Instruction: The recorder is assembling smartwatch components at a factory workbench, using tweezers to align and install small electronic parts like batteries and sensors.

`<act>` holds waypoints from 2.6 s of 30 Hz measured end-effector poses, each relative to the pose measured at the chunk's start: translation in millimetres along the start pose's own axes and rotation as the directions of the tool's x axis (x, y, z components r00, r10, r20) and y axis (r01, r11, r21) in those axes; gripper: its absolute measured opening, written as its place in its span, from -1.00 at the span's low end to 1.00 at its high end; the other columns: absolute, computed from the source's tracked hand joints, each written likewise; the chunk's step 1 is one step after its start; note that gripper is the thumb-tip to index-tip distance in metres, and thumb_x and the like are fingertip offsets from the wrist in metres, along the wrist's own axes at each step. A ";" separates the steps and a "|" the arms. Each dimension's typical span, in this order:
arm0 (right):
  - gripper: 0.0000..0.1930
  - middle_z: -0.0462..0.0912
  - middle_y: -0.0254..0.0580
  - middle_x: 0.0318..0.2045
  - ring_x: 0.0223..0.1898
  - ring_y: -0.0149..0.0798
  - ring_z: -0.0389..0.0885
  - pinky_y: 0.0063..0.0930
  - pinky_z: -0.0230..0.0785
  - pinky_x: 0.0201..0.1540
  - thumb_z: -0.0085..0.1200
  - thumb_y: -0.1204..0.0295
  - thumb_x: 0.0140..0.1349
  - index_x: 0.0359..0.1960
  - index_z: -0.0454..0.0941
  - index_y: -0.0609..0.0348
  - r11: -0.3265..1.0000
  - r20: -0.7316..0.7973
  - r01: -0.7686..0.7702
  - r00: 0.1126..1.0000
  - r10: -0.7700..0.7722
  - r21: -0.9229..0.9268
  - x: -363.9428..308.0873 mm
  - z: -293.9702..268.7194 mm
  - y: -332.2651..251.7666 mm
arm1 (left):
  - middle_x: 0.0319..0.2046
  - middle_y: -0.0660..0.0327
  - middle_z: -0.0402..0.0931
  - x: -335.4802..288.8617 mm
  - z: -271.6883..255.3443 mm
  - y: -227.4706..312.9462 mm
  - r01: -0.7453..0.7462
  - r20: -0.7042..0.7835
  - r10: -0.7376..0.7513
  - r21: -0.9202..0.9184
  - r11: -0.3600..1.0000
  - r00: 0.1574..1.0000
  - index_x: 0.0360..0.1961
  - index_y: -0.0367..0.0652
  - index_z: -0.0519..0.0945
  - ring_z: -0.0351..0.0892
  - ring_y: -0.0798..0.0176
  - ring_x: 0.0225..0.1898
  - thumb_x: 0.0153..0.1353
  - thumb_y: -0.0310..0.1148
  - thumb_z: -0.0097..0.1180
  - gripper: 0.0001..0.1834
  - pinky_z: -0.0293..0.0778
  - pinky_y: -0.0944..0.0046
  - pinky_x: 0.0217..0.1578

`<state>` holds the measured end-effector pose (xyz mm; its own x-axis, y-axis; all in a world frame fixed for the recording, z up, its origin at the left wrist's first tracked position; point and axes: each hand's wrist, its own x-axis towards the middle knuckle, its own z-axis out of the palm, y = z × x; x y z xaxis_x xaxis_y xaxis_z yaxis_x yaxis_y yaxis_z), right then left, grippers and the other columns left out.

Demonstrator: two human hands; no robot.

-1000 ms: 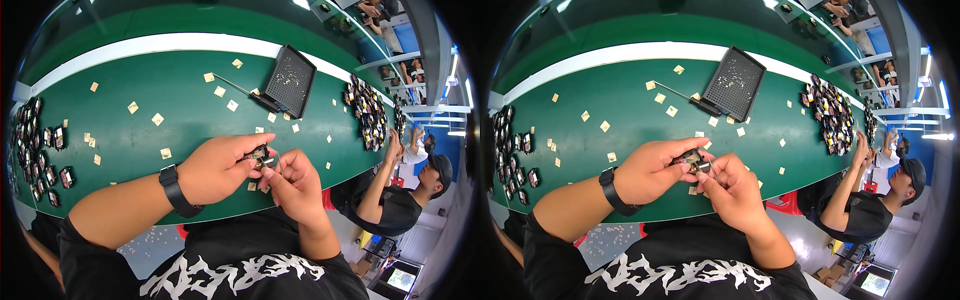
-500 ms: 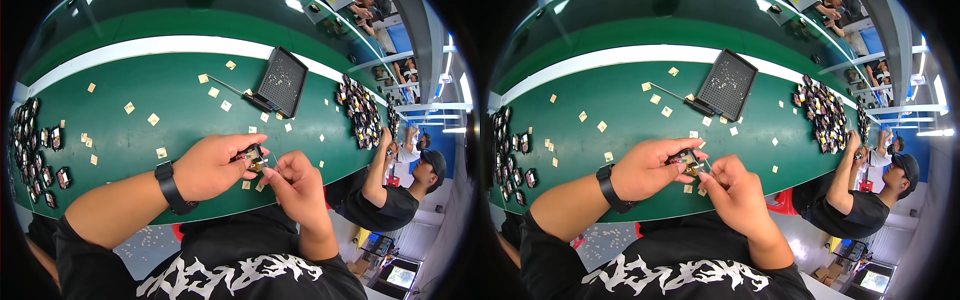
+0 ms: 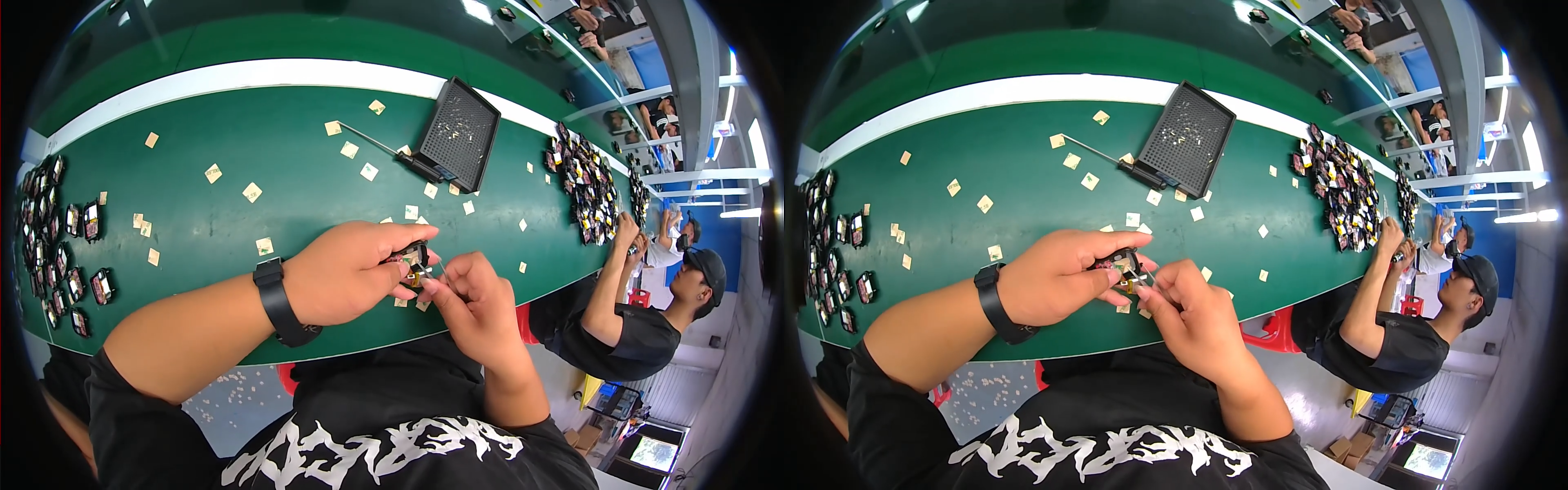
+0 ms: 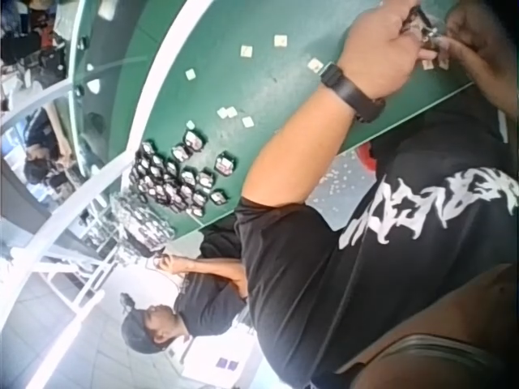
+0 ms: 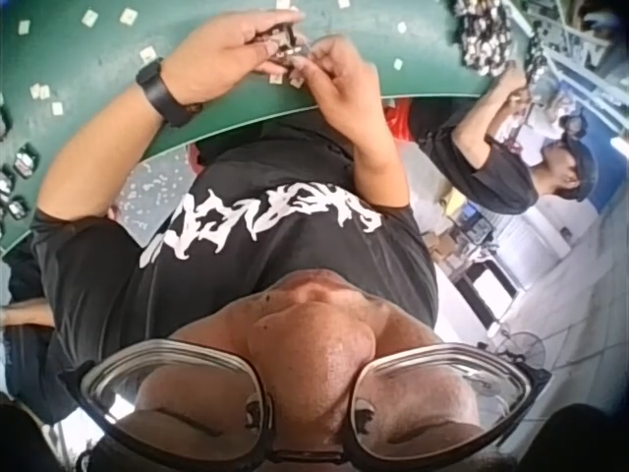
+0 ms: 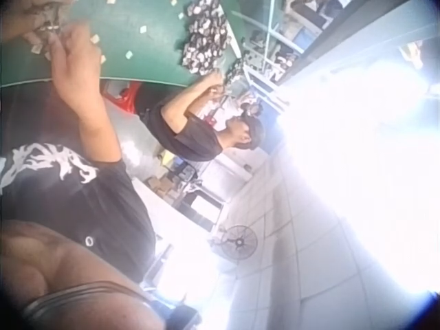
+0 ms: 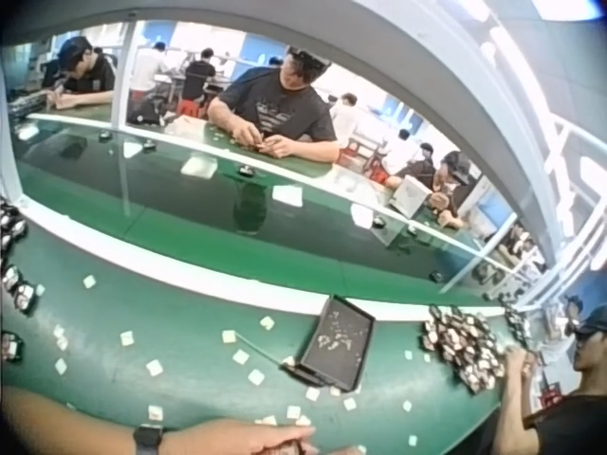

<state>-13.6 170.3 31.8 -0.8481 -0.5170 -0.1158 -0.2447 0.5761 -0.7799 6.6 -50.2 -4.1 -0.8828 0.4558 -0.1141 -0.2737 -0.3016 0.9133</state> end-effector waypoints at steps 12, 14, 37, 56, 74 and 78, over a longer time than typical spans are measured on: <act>-0.80 0.59 -0.43 -0.51 -0.49 -0.62 0.49 -0.71 0.33 -0.41 0.22 0.54 0.34 -0.08 0.50 0.31 0.761 0.058 -0.288 0.948 0.314 0.581 3.2 8.4 -1.5 | 0.16 0.07 0.44 3.2 -1.6 0.6 -0.039 -0.067 0.044 0.072 0.997 0.997 0.35 -0.31 0.35 0.55 0.24 0.12 0.40 -0.63 -0.13 -0.51 0.61 0.25 0.13; -0.84 0.62 -0.41 -0.48 -0.48 -0.63 0.50 -0.72 0.31 -0.41 0.21 0.55 0.34 -0.11 0.54 0.32 0.744 0.101 -0.309 0.945 0.312 0.593 6.0 11.5 -6.9 | 0.11 0.07 0.46 0.4 1.0 4.3 -0.013 -0.083 0.022 0.116 0.993 0.996 0.32 -0.36 0.37 0.56 0.26 0.07 0.40 -0.63 -0.14 -0.54 0.60 0.24 0.14; -0.83 0.66 -0.20 -0.38 -0.45 -0.46 0.58 -0.57 0.43 -0.42 0.31 0.53 0.22 -0.19 0.72 0.34 0.996 -0.232 0.062 0.972 -0.046 0.061 18.8 21.5 -8.7 | -0.03 0.12 0.58 1.1 1.9 2.4 -0.006 -0.075 0.018 0.161 0.987 0.997 0.35 -0.39 0.32 0.61 0.35 -0.05 0.34 -0.66 -0.14 -0.47 0.58 0.30 0.06; -0.77 0.52 -0.38 -0.46 -0.37 -0.53 0.59 -0.63 0.53 -0.33 0.36 0.61 0.17 -0.30 0.48 0.27 0.702 0.019 -0.262 0.943 0.333 0.662 34.8 12.0 -15.1 | 0.13 0.01 0.48 -0.5 1.6 7.0 -0.051 0.034 0.047 0.097 0.994 0.998 0.40 -0.39 0.25 0.56 0.20 0.14 0.36 -0.68 -0.21 -0.45 0.57 0.18 0.18; -0.81 0.64 -0.40 -0.37 -0.54 -0.67 0.41 -0.74 0.06 -0.58 0.27 0.43 0.30 -0.16 0.61 0.28 0.714 -0.001 -0.233 0.951 0.311 0.660 25.1 9.2 -1.1 | -0.12 0.06 0.54 15.9 10.0 -13.7 -0.079 -0.200 0.114 0.174 0.982 0.973 0.07 -0.36 0.37 0.71 0.26 -0.16 0.38 -0.63 0.02 -0.73 0.67 0.30 -0.14; -0.81 0.56 -0.46 -0.42 -0.57 -0.67 0.28 -0.73 0.03 -0.58 0.26 0.44 0.31 -0.14 0.59 0.27 0.713 0.006 -0.220 0.957 0.290 0.666 20.5 9.1 2.4 | -0.17 0.08 0.56 13.9 13.0 -13.6 -0.070 -0.229 0.130 0.254 0.965 0.965 0.04 -0.36 0.41 0.71 0.30 -0.31 0.35 -0.65 0.05 -0.75 0.63 0.38 -0.28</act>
<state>-27.3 155.3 22.0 -0.8800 -0.3316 -0.3401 0.3246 0.1027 -0.9402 3.0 -29.0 -13.1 -0.9746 0.2087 -0.0808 -0.1054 -0.1098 0.9884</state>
